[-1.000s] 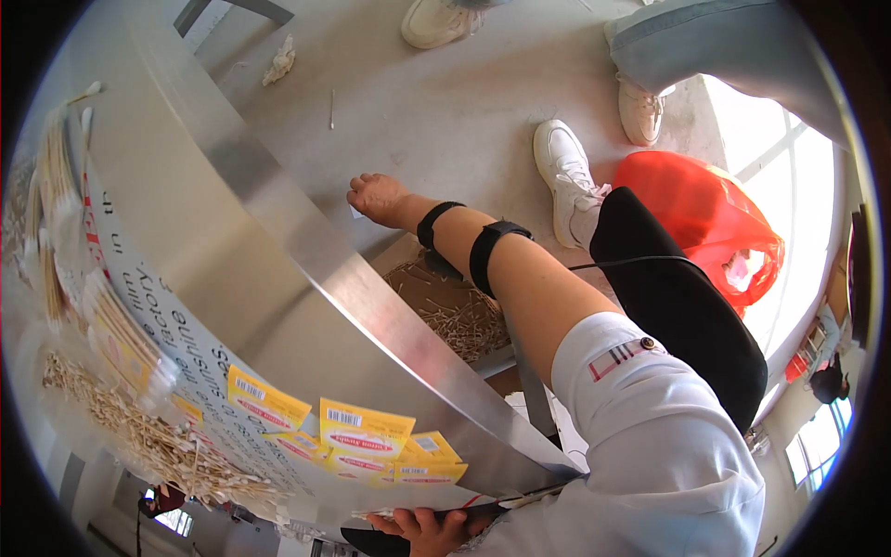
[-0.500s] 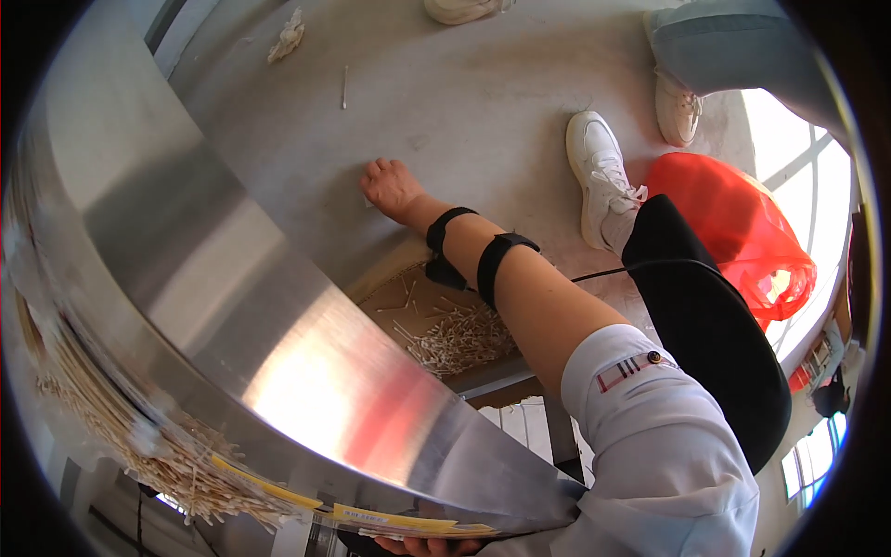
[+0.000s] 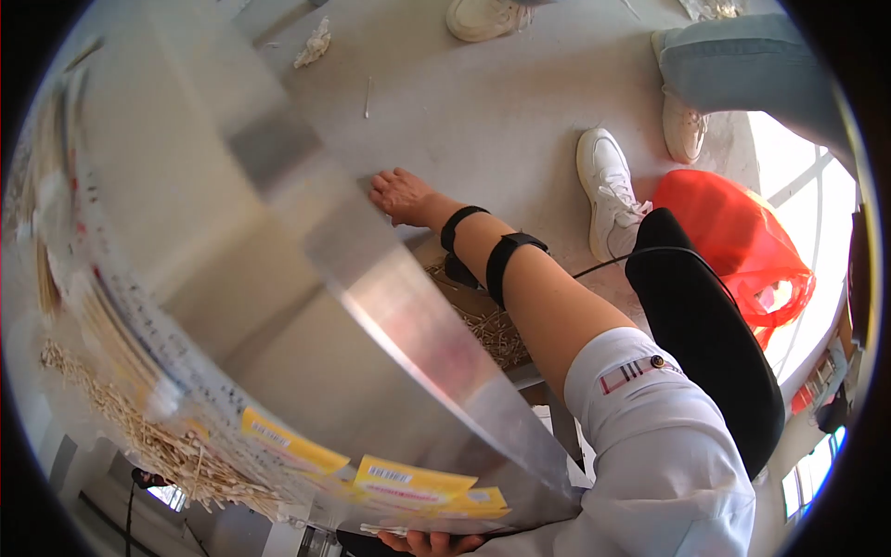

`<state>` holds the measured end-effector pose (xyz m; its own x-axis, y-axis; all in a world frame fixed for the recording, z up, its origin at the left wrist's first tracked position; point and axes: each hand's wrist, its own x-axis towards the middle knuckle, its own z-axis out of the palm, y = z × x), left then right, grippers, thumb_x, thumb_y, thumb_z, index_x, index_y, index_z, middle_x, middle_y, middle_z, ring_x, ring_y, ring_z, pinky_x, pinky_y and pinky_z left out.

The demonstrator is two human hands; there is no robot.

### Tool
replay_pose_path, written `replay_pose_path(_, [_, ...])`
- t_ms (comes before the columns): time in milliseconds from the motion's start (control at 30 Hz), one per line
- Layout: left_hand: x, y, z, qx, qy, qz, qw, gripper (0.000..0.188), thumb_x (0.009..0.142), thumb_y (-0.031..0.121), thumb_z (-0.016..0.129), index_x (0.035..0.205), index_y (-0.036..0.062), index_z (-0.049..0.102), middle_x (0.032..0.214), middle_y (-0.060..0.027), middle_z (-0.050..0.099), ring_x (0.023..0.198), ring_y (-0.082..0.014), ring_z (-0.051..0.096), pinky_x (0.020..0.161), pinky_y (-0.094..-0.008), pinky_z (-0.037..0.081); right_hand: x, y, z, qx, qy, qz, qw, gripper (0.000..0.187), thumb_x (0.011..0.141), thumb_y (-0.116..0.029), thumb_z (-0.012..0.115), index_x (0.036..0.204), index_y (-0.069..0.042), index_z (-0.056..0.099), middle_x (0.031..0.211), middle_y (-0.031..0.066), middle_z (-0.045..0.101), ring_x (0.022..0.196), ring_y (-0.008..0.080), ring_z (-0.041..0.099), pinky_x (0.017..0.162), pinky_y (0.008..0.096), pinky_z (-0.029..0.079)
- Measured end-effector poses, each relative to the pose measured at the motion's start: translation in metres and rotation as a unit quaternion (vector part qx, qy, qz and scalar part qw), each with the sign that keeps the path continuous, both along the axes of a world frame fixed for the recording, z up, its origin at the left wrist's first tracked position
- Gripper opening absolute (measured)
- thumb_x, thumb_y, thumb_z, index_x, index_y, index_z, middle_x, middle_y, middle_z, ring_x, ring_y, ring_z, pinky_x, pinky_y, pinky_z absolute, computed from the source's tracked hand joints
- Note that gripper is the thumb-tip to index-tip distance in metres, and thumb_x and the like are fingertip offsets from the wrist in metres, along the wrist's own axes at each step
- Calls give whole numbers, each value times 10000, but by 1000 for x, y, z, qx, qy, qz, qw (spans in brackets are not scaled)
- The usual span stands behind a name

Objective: Organizing and packaging cotton swabs into plastic sleeves.

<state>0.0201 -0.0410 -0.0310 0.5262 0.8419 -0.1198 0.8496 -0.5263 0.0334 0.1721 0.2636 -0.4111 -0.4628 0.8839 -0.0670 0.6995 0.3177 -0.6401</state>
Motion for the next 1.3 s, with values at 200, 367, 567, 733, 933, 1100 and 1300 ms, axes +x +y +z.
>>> replay_pose_path(200, [-3, 8, 11, -40, 20, -24, 999, 656, 924, 612, 316, 1442, 208, 305, 1509, -210, 191, 1379, -439, 170, 1037, -726, 105, -14, 5, -9, 11, -33, 90, 995, 89, 787, -102, 617, 869, -102, 649, 979, 71, 627, 1015, 269, 590, 844, 380, 493])
replay_pose_path(367, [9, 6, 14, -13, -11, -22, 1000, 690, 924, 654, 286, 1457, 215, 287, 1542, -200, 153, 1413, -442, 126, 1052, -728, 68, 19, 7, 14, -181, 30, -25, 983, 109, 762, -123, 656, 862, -81, 660, 875, 136, 674, 880, 349, 639, 759, 441, 513])
replay_pose_path(567, [42, 17, 43, -58, -9, 33, 998, 654, 905, 660, 372, 1422, 262, 416, 1552, -134, 212, 1419, -387, 188, 1079, -692, 75, 134, 13, 124, -265, 18, -142, 954, 139, 746, -51, 600, 840, -83, 697, 893, 155, 688, 928, 319, 660, 805, 404, 529])
replay_pose_path(733, [40, 22, 42, -29, -81, 48, 995, 619, 924, 567, 427, 1395, 166, 454, 1509, -164, 297, 1396, -376, 246, 1093, -660, 105, 226, -44, 307, -202, 170, -369, 891, 37, 756, 14, 611, 728, 13, 586, 632, 113, 630, 590, 187, 687, 506, 290, 527])
replay_pose_path(933, [32, 12, 42, 200, -252, 72, 944, 510, 936, 414, 529, 1317, 77, 497, 1368, -177, 473, 1281, -370, 427, 1063, -560, 296, 177, -175, 457, 45, 319, -302, 897, 107, 751, 13, 632, 723, 25, 530, 651, 102, 633, 599, 153, 660, 530, 268, 509])
replay_pose_path(1100, [73, -5, 118, -251, -754, 336, 506, 283, 941, 253, 599, 1034, -14, 595, 848, -91, 653, 651, -183, 629, 526, -267, 476, 84, -275, 509, 252, 125, -41, 959, 193, 736, 16, 654, 882, 0, 529, 951, 146, 640, 775, 326, 655, 690, 370, 544])
replay_pose_path(1300, [60, -23, 123, -239, -824, 342, 383, 160, 785, 38, 714, 834, -4, 568, 642, -43, 544, 500, -127, 508, 444, -245, 405, 49, -304, 521, 386, 114, 91, 911, 263, 751, -69, 607, 1002, -17, 549, 1092, 158, 611, 854, 310, 662, 708, 360, 563])
